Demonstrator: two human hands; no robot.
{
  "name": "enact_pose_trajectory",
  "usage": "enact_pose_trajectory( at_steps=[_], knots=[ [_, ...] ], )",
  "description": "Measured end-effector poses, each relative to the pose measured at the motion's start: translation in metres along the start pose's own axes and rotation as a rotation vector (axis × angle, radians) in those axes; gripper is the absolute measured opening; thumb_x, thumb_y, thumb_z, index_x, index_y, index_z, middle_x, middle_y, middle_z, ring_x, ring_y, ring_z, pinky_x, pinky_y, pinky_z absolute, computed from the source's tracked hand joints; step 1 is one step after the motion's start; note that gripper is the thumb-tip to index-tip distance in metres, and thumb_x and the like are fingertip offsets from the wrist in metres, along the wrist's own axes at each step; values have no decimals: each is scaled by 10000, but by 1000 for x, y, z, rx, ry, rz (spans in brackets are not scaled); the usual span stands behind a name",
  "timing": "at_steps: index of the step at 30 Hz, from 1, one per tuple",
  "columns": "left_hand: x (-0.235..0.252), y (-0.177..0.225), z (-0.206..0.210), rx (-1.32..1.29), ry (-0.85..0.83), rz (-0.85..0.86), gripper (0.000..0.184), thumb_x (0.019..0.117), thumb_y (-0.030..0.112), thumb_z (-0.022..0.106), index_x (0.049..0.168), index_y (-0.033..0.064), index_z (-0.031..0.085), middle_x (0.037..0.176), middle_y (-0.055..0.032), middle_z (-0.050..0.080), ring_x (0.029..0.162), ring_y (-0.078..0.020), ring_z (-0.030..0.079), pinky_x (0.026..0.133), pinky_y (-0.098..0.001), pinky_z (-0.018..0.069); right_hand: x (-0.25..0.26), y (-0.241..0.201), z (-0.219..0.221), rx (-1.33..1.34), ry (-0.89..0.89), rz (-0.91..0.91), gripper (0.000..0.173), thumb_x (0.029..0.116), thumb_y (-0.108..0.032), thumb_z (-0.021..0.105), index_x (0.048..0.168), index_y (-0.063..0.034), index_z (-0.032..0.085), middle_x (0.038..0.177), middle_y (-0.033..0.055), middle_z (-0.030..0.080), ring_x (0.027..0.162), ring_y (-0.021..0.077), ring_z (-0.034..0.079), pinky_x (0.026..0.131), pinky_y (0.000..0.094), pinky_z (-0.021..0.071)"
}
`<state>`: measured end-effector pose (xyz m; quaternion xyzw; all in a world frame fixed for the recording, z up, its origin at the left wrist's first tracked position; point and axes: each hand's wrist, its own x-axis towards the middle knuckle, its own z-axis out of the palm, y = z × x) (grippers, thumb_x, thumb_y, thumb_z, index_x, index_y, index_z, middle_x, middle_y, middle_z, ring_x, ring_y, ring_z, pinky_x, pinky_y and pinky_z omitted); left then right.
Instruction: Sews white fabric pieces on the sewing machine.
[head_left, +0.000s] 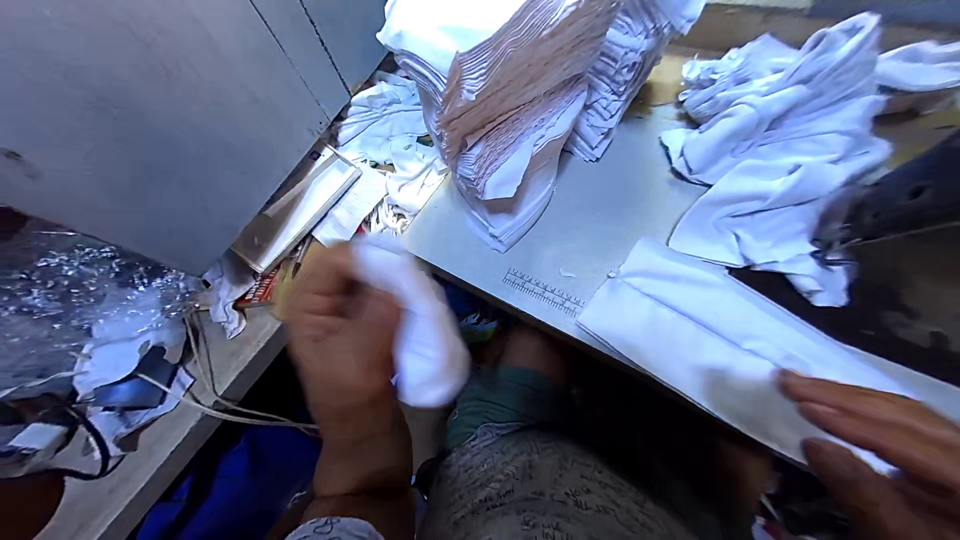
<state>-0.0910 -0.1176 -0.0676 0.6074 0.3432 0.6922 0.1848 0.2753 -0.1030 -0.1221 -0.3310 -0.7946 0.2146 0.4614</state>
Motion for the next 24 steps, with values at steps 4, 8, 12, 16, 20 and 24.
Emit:
enact_pose_trajectory(
  at_steps=[4,8,12,16,20,24],
  knots=[
    [-25,-30,66,-569,-518,-410,78,999,164,658,982,126,724,875,119,709,786,72,634,708,-123,524,40,-20,65,296,6,-131,256,1033,-236,626,1267,-141,670,1260,-16,679,1159,61,643,974,240,562],
    [-42,-51,94,-836,-418,-632,45,957,155,707,937,147,746,825,83,739,767,33,684,721,-156,562,43,-7,93,462,160,-54,123,1001,-157,666,1067,-66,715,1020,-8,694,938,6,659,816,156,574],
    [-48,-61,104,-977,-392,-748,210,1004,279,653,1013,116,784,880,21,771,790,-15,717,738,-186,583,32,5,92,548,255,14,72,973,-138,701,1037,-117,726,1009,-54,713,938,7,674,826,166,580],
    [-52,-65,125,-899,-374,-689,153,978,69,650,1099,103,738,1006,44,754,910,-14,701,842,-206,577,32,12,91,708,357,69,97,927,-94,739,1018,-129,736,1004,-70,723,900,-3,682,795,156,584],
    [-48,-75,127,-949,-537,-719,140,960,29,652,1064,119,678,1002,76,697,891,3,665,809,-192,561,27,22,89,774,243,45,82,972,-144,697,1051,-138,719,1036,-77,677,976,-13,640,838,139,547],
    [-45,-86,124,-1006,-660,-705,113,967,49,635,1026,141,666,1015,92,657,915,12,632,815,-184,538,25,28,87,765,145,60,68,983,-214,690,1039,-178,706,1043,-101,609,1008,-37,577,863,107,492]
  ],
)
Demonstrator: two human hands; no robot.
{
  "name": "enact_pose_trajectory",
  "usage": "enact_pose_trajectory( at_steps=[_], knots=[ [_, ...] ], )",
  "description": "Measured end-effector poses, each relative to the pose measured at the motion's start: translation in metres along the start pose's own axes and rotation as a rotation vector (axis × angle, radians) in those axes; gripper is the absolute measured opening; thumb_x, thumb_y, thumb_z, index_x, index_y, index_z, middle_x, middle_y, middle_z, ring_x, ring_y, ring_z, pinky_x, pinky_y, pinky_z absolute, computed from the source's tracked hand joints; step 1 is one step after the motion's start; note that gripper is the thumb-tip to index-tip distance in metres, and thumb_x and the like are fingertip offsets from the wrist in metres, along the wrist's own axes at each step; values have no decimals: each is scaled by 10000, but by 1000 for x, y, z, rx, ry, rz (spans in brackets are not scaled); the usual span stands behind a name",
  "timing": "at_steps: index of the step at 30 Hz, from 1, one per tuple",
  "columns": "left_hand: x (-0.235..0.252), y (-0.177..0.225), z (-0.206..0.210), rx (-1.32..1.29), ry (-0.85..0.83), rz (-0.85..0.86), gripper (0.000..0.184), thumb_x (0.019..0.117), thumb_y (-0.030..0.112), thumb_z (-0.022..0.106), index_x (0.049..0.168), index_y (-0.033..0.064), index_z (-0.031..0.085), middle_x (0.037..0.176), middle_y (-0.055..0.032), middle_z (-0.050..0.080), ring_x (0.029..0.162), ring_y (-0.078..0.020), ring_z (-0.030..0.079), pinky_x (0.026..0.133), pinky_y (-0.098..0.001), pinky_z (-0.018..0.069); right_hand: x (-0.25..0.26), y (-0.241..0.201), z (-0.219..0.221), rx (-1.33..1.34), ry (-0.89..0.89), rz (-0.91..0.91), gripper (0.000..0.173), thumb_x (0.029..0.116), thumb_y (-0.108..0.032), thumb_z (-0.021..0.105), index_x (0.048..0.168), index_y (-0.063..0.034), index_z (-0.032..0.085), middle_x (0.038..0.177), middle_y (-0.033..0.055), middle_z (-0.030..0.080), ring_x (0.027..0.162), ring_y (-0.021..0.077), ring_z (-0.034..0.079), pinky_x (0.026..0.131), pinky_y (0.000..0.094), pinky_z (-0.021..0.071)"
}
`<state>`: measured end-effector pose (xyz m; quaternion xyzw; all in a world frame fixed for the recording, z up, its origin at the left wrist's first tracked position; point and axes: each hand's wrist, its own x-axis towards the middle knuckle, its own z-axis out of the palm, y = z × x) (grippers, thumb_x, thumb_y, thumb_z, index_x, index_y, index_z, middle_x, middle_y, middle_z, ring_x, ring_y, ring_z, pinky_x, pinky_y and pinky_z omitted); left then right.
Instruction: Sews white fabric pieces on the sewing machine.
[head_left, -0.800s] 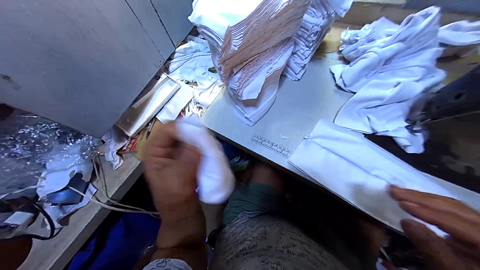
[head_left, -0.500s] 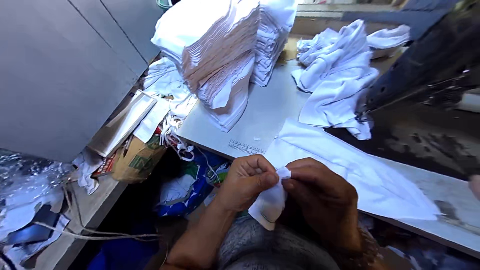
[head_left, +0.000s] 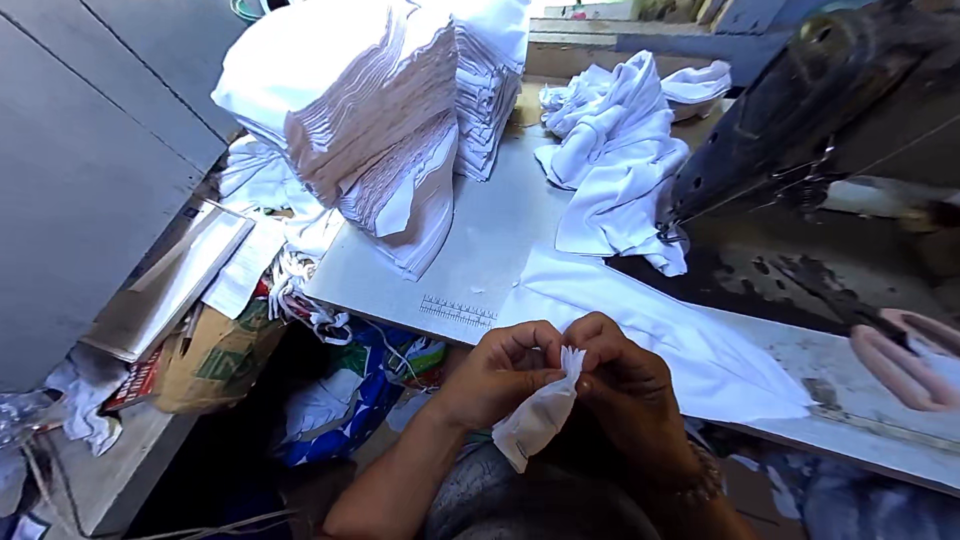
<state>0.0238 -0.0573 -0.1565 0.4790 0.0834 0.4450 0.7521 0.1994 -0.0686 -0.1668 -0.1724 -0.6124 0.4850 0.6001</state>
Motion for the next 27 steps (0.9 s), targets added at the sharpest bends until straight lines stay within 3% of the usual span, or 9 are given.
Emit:
enact_pose_trajectory(
  at_steps=[4,7,11,13,18,22,23,25,27],
  knots=[
    [-4,3,-3,387,107,192,33,1000,99,617,992,96,648,984,77,613,925,29,577,804,-156,496,-4,2,-5,-47,12,-6,64,1001,-262,666,1035,-218,698,1082,-111,628,1091,-4,579,941,160,483],
    [-5,6,-8,589,169,272,47,992,168,668,970,127,665,1010,68,638,1012,4,592,875,-181,502,-5,1,-6,-27,33,15,83,1017,-266,638,1014,-194,678,1153,-70,650,1159,60,603,1013,240,503],
    [-3,-9,-1,674,227,307,48,984,153,679,979,105,677,1010,41,591,1017,7,551,879,-158,466,-7,1,2,57,68,93,182,1023,-188,620,1174,-110,688,1089,-74,704,953,-16,662,838,154,563],
    [-3,-16,1,736,247,325,68,1018,160,626,1005,93,626,1034,18,571,1043,-12,550,913,-176,470,-9,2,2,7,94,77,154,1027,-200,620,1127,-115,700,1036,-90,685,917,-35,643,810,134,550],
    [-4,-26,6,803,287,419,79,1033,182,610,1016,106,597,1046,11,550,1065,-17,537,950,-174,452,-18,4,7,-345,236,-87,96,1026,-225,631,1043,-150,688,991,-93,667,959,-40,631,847,118,531],
    [-6,-24,7,766,299,389,163,1077,256,532,1022,105,561,1078,-10,604,1148,-83,594,1041,-290,490,-19,-1,-1,-415,309,-123,76,1027,-219,631,1036,-174,692,990,-100,678,959,-18,642,852,146,539],
    [-7,-23,7,707,309,373,169,1082,260,520,1037,104,567,1058,-5,645,1102,-84,637,1003,-302,530,-19,-3,-2,-339,306,-95,97,1038,-229,609,1056,-178,689,1018,-92,685,974,4,652,865,171,550],
    [-8,-17,9,677,363,356,116,1082,276,509,1060,173,556,937,95,661,891,26,651,811,-189,562,-20,-10,-4,-109,293,-30,166,1064,-280,546,1117,-187,674,1124,-34,711,1059,105,687,938,276,578],
    [-7,-4,7,770,362,396,67,1086,254,507,1082,198,544,889,130,639,809,75,625,739,-130,542,-26,-22,-9,29,290,34,197,1070,-337,512,1152,-230,656,1124,-58,730,1048,78,696,928,264,578]
  ],
)
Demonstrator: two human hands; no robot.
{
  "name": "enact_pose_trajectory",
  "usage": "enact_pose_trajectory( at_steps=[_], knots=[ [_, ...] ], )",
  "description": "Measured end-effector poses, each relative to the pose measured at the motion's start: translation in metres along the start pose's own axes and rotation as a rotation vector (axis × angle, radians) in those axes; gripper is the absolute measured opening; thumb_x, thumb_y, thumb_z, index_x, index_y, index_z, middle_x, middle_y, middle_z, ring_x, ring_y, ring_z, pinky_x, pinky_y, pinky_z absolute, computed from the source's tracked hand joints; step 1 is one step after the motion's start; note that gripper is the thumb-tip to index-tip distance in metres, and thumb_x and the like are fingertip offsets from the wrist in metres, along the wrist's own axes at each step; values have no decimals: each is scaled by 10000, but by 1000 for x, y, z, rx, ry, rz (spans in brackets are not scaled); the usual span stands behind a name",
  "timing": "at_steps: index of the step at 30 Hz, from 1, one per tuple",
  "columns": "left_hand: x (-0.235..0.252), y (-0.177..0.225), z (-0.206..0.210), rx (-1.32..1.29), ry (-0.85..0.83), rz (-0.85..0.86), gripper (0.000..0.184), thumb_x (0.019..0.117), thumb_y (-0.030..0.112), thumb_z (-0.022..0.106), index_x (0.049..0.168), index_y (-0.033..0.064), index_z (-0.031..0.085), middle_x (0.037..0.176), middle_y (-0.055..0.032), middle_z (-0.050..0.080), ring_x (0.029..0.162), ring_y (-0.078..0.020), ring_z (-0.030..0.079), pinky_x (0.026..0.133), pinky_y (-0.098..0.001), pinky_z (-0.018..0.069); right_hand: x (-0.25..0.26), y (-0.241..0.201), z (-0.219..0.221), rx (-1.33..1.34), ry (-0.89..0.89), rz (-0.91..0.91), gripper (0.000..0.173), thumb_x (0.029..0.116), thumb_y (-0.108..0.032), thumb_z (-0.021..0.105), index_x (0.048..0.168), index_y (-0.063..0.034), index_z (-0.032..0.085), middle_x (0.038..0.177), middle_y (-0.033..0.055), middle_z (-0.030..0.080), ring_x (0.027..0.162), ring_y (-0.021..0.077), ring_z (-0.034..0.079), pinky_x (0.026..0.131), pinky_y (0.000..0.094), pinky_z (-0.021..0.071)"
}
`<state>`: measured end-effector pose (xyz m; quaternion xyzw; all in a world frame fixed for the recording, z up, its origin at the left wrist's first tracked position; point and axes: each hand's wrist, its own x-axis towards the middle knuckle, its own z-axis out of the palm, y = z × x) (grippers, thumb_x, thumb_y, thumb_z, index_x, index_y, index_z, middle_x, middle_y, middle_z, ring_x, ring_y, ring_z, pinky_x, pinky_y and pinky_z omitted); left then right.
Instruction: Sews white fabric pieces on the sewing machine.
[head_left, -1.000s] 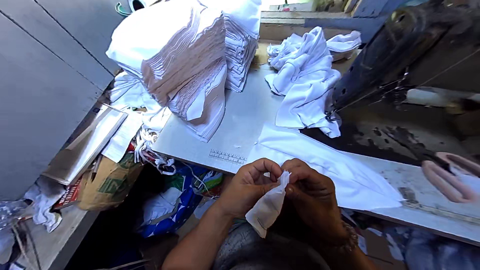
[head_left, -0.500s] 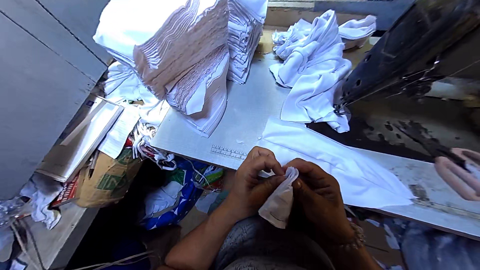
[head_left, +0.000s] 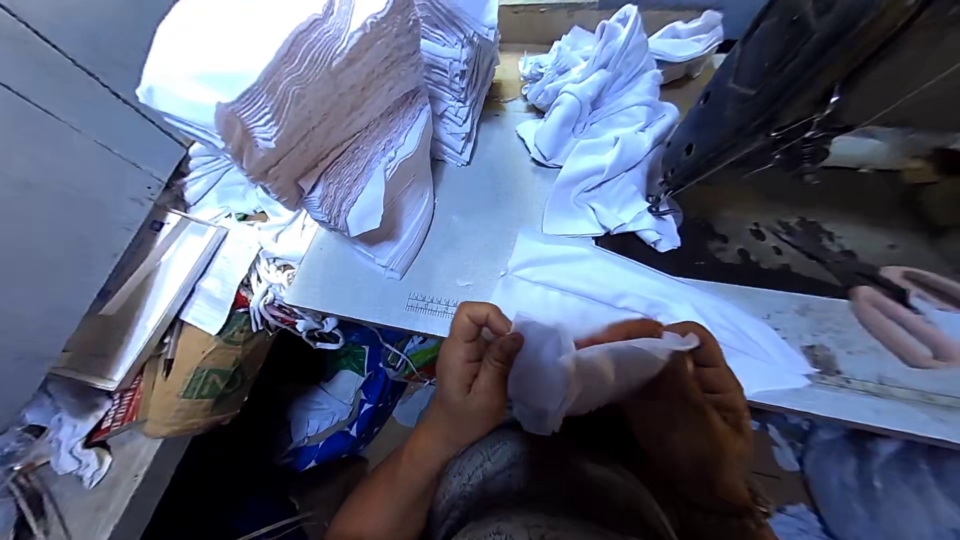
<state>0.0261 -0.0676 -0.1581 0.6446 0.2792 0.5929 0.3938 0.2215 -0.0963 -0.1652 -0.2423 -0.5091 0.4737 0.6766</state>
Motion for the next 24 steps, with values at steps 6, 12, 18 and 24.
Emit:
enact_pose_trajectory(
  at_steps=[6,12,18,24],
  knots=[
    [28,26,-12,301,-101,240,112,1091,251,501,1082,140,505,867,46,577,750,62,581,697,-100,509,-17,-23,-21,33,-92,73,173,1046,-275,565,1171,-230,676,1052,-150,724,940,-64,667,837,116,545],
    [34,28,23,462,-520,366,182,1062,148,546,966,32,648,724,-80,620,602,-150,590,533,-264,453,-12,-29,-36,-337,-284,14,620,906,-553,707,1400,-212,552,1272,-93,685,1157,44,640,1000,235,534],
    [38,12,12,292,-850,-48,279,907,315,763,911,49,679,663,-28,638,596,-92,610,555,-291,496,-11,-62,-36,-793,-75,-182,105,1036,-233,613,1047,-136,656,963,-102,695,932,-104,626,836,98,519],
    [61,12,-44,127,-972,-136,251,1032,258,607,909,49,671,753,27,637,715,25,594,657,-155,501,-12,-84,-93,-723,182,-81,160,1036,-226,605,1132,-278,722,1075,-222,733,971,-64,681,873,153,571]
  ],
)
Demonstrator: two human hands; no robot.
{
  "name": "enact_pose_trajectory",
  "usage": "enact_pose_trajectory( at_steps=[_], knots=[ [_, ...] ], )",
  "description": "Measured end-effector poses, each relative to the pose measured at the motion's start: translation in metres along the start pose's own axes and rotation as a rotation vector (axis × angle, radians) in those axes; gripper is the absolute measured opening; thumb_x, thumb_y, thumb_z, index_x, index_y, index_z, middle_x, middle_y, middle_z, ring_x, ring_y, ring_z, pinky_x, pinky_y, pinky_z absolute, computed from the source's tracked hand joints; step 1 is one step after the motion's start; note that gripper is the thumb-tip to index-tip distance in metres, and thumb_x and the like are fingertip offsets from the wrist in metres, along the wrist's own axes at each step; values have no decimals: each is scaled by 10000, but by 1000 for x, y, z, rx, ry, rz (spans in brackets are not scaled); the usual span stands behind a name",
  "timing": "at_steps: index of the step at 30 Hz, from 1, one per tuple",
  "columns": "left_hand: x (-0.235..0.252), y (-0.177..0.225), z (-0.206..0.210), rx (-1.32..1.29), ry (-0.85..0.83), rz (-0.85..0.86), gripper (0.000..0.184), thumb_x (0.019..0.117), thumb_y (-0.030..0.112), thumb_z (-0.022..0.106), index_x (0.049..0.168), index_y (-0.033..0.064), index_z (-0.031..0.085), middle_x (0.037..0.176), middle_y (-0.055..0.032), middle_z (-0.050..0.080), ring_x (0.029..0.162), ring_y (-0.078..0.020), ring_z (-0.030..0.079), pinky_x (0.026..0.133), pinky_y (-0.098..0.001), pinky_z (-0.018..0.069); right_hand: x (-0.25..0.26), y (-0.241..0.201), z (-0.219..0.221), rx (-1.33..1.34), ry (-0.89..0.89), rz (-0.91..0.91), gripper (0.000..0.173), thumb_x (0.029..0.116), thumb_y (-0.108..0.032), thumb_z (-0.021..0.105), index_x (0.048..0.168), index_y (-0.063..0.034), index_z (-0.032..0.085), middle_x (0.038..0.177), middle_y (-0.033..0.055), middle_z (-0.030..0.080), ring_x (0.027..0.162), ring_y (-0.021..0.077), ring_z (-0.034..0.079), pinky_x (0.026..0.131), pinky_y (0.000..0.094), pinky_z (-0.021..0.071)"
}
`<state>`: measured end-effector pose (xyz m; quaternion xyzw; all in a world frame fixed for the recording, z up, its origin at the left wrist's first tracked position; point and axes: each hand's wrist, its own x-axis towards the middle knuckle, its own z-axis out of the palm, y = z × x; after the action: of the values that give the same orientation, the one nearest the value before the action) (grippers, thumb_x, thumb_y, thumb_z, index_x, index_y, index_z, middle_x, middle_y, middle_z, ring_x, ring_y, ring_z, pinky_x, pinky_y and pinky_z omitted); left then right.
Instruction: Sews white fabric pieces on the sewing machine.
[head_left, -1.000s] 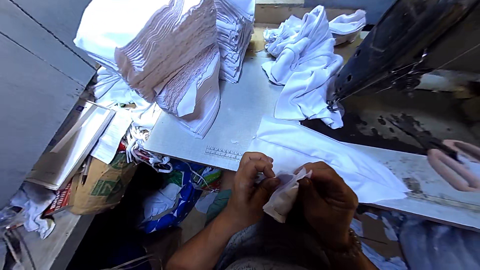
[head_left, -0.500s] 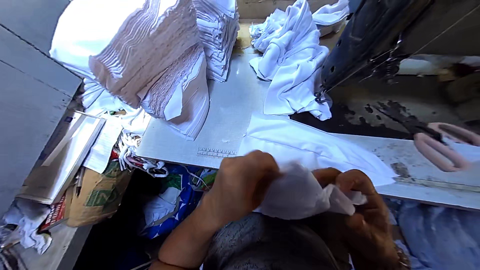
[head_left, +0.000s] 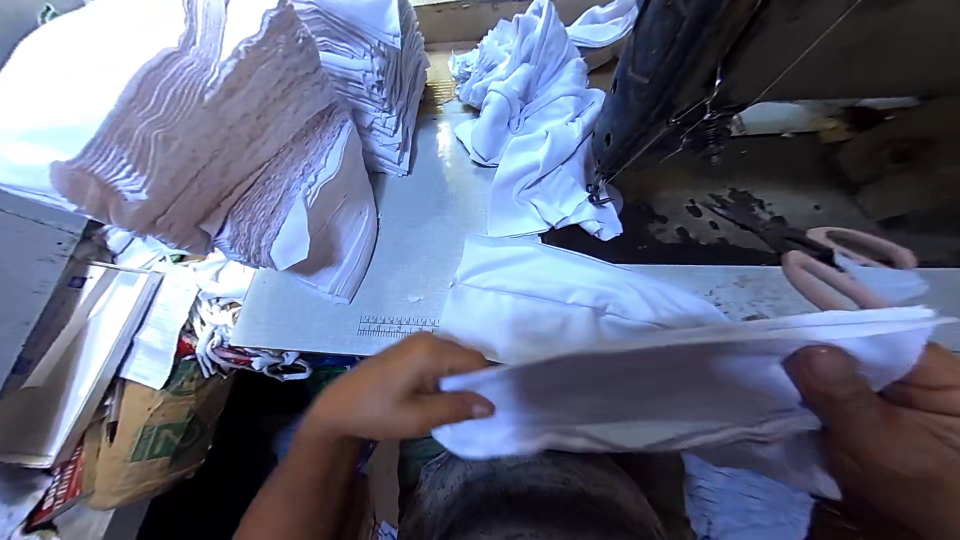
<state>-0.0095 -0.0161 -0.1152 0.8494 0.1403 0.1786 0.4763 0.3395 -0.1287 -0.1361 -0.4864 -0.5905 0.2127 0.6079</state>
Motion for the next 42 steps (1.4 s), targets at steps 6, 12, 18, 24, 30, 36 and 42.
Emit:
enact_pose_trajectory(
  at_steps=[6,12,18,24,30,36,42],
  knots=[
    [58,-21,-46,145,267,-365,207,938,113,700,1128,37,669,727,13,634,597,-42,579,553,-222,512,-3,25,4,-261,-31,275,504,895,-177,719,1340,-24,539,1043,-43,707,832,-58,658,730,163,579],
    [78,-48,-55,288,187,-526,118,957,180,730,985,65,725,720,-5,633,621,-78,566,606,-278,483,-1,33,3,-314,-85,311,524,896,-133,667,1380,1,518,959,-18,712,660,-89,606,592,111,530],
    [87,-36,-56,311,246,-409,93,956,178,720,929,90,709,734,27,650,622,-28,579,594,-216,487,1,28,-18,-257,-205,219,198,970,-106,578,1038,-13,739,926,-38,731,743,-136,573,685,71,491],
    [104,-50,-45,453,226,-378,153,951,197,734,905,55,695,731,-28,637,650,-113,582,626,-315,480,-2,29,-35,-373,-288,253,243,983,-168,582,1084,-1,727,829,38,708,612,-82,516,578,118,461],
    [104,-45,-45,460,167,-411,173,978,218,704,905,66,668,687,-12,594,606,-102,553,589,-301,457,2,14,-47,-190,-332,201,178,994,-186,608,1083,-100,736,954,-85,733,754,-115,593,668,95,501],
    [107,-47,-49,464,156,-459,186,955,226,739,898,59,678,701,-39,615,627,-150,581,611,-376,489,9,33,-45,-465,-289,205,268,969,-268,572,1073,-101,753,695,-43,628,518,-29,449,476,192,404],
    [104,-46,-23,947,335,-341,294,927,324,749,973,35,718,891,-148,654,801,-336,669,647,-500,538,9,26,-36,-915,-278,133,456,1019,-434,482,1016,-81,770,677,132,672,535,312,615,482,549,446]
  ],
)
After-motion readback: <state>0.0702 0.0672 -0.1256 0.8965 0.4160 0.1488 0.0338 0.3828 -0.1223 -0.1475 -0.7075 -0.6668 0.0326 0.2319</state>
